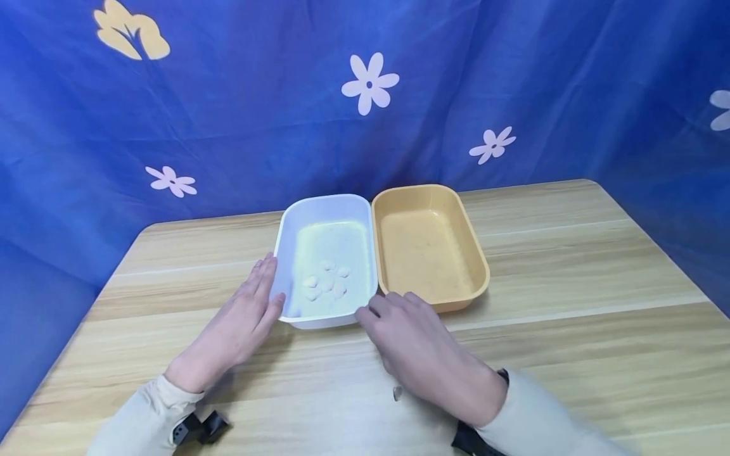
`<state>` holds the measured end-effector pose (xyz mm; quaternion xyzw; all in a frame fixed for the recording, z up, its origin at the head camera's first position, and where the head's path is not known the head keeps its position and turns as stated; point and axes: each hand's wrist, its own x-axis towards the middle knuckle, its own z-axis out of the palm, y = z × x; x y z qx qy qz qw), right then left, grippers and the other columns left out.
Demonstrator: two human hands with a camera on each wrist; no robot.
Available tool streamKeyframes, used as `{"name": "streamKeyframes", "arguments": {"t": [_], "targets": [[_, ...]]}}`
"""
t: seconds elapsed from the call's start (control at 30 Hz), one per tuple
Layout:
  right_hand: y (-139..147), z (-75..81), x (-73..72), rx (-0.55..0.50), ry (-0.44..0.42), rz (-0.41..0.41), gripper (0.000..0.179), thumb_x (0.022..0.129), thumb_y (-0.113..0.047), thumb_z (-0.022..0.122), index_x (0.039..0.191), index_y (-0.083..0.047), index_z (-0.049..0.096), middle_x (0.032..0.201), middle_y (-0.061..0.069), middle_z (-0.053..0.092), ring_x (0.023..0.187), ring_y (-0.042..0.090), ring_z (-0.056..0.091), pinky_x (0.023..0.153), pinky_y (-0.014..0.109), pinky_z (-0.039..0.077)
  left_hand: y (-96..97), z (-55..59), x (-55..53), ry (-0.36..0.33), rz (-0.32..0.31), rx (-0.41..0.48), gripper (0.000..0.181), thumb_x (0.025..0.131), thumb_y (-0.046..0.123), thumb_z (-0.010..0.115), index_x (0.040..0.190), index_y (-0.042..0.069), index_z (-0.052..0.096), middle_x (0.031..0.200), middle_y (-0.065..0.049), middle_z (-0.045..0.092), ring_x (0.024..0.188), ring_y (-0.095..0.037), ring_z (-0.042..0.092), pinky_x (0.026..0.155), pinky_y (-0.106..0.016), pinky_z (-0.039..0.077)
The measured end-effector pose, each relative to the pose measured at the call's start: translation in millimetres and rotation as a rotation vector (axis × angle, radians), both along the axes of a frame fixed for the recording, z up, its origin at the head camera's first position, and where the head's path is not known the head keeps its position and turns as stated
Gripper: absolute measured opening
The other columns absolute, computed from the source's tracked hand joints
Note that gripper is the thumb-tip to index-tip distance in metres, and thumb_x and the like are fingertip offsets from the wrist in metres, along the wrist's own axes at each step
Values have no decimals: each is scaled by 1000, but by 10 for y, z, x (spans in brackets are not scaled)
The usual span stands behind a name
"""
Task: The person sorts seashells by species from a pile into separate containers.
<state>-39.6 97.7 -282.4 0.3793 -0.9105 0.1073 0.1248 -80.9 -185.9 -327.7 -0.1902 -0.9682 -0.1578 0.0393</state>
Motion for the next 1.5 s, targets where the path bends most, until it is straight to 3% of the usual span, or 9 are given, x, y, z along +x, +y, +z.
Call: {"name": "streamKeyframes", "arguments": {"t": [0.27,0.57,0.7,1.03,1.5], "targets": [[137,-171,198,-56,-10,68,16,77,-3,74,87,-13,67,78,-7,54,71,10,55,63,30,48,4,-8,-8,-4,-1,0,61,104,27,34,148,-13,17,156,-28,16,144,-41,15,116,-53,21],[390,-477,261,-16,-91,-2,11,81,-8,74,89,-15,69,85,-8,57,76,10,54,63,29,51,11,-14,-23,0,-9,-6,62,105,30,30,148,-12,18,156,-27,16,143,-41,16,115,-53,21],[450,-558,254,-51,-104,-14,14,80,-8,75,92,-15,69,86,-9,55,77,9,55,61,28,51,10,-19,-27,-1,-7,-5,61,105,29,31,148,-12,18,156,-27,16,144,-41,15,116,-53,21],[577,-636,166,-83,-140,-74,23,73,-3,78,88,-16,66,83,-11,51,71,4,52,54,25,47,6,-16,-15,-4,-8,-3,62,105,31,31,148,-12,17,156,-27,15,144,-41,15,116,-53,20],[593,-652,114,-114,-198,-19,19,79,-5,75,84,-18,62,82,-14,51,68,-1,48,55,21,45,-7,12,-22,-19,-11,2,63,105,31,30,149,-12,15,157,-26,12,144,-40,13,116,-53,20]]}}
